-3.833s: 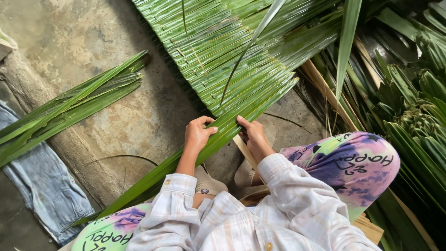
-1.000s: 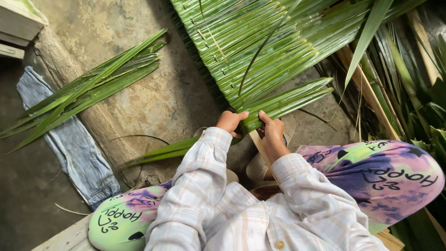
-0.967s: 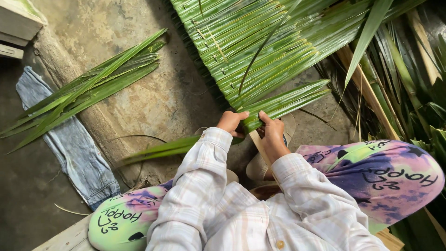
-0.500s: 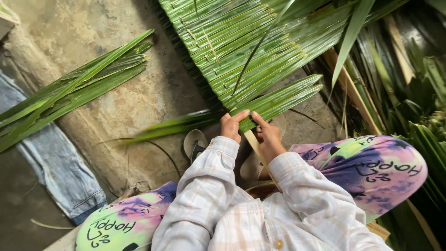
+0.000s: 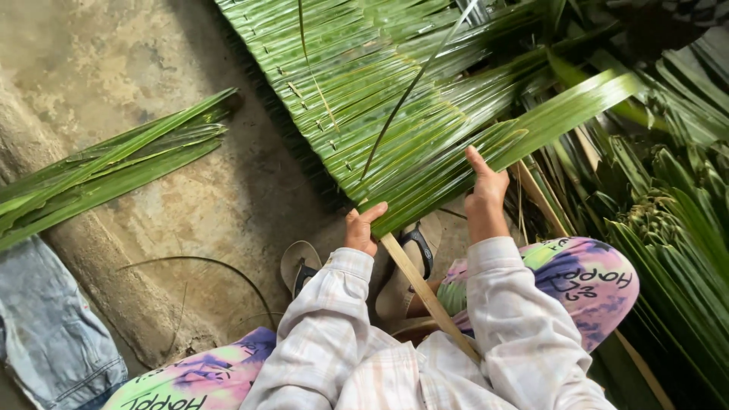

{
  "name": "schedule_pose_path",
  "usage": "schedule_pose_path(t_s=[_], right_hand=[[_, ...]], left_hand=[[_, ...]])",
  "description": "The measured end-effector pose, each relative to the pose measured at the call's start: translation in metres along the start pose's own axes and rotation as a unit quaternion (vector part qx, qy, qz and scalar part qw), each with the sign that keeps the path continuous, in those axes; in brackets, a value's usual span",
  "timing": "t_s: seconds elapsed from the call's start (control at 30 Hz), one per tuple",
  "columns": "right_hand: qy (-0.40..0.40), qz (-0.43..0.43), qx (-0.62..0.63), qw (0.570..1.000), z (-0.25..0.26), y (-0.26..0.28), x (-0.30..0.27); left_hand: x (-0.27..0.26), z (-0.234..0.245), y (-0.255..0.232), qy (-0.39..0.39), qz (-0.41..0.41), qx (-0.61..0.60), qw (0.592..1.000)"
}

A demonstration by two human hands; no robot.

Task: Weaving palm leaves together over a wooden slat to create a thatched panel

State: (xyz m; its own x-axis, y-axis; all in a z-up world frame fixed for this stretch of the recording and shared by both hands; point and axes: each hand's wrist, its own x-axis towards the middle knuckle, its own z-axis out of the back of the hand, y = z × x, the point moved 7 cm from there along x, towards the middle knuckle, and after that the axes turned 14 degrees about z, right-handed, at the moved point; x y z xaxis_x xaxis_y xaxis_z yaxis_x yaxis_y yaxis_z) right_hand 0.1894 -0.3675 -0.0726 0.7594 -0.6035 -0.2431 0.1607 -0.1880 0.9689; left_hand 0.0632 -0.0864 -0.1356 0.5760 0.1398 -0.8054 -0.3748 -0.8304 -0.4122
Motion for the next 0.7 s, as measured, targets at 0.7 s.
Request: schedule_pose_path(t_s=[0.7], right_hand=[[0.139,0.423,-0.14,0.884,-0.041,0.075,-0.023]], left_hand=[[0.031,0.036,0.018,-0.049,-0.009,-0.001,0.999]])
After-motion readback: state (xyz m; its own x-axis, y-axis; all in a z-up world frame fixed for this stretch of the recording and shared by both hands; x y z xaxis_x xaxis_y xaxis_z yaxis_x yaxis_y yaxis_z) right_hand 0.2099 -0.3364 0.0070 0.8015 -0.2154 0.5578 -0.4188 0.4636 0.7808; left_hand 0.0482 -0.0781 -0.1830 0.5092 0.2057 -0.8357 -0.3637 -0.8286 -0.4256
